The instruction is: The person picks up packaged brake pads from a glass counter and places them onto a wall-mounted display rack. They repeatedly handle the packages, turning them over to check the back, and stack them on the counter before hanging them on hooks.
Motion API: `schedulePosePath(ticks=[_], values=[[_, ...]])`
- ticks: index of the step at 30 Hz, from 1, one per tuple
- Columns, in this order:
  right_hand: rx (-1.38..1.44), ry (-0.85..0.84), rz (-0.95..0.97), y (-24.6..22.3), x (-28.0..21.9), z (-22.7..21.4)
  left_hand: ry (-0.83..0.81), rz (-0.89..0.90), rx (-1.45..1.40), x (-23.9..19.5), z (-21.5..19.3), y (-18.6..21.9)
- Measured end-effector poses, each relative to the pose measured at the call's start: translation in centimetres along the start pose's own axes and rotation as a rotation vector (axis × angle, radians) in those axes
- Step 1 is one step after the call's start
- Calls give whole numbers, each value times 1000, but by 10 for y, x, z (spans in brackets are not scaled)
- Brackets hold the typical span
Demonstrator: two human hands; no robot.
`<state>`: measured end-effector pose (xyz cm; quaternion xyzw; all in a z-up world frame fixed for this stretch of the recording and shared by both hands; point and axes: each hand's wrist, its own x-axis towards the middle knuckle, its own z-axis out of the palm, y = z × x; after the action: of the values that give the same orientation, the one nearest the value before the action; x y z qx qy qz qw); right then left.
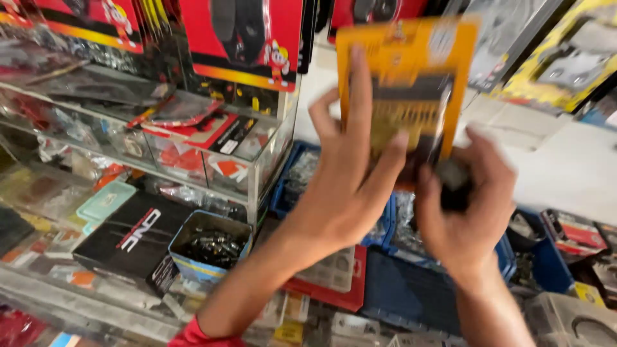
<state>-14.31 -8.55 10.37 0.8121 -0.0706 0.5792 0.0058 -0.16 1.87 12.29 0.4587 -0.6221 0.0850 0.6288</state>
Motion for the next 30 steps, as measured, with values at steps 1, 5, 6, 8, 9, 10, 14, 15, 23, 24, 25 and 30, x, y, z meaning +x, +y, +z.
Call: schedulePosePath(ticks=[1,5,6,8,9,10,14,15,23,24,25,30], values=[[-2,9,-12,-6,21,-1,5,14,2,10,-4,1],[-51,-16,-206,-16,79,-4,171,136,171,50,-16,0],[-37,0,-250,-14,88,-3,197,133,185,60,-18,-1],[-8,4,-227,-18,94,0,222,195,203,71,-23,-2],[25,5,-199,-20,98,1,245,250,224,76,-25,-3],[25,10,-207,-21,99,2,249,258,226,78,-26,-3],[133,5,-141,-22,102,5,253,234,226,83,-29,-3],[168,6,-108,-22,102,5,246,223,212,83,-30,-2],[241,51,-124,-16,107,4,250,270,159,88,-40,16],[242,58,-115,-17,107,5,258,273,155,87,-41,17],[241,62,-116,-19,110,6,256,277,155,90,-42,14],[222,56,-101,-20,111,10,266,283,186,92,-41,1]])
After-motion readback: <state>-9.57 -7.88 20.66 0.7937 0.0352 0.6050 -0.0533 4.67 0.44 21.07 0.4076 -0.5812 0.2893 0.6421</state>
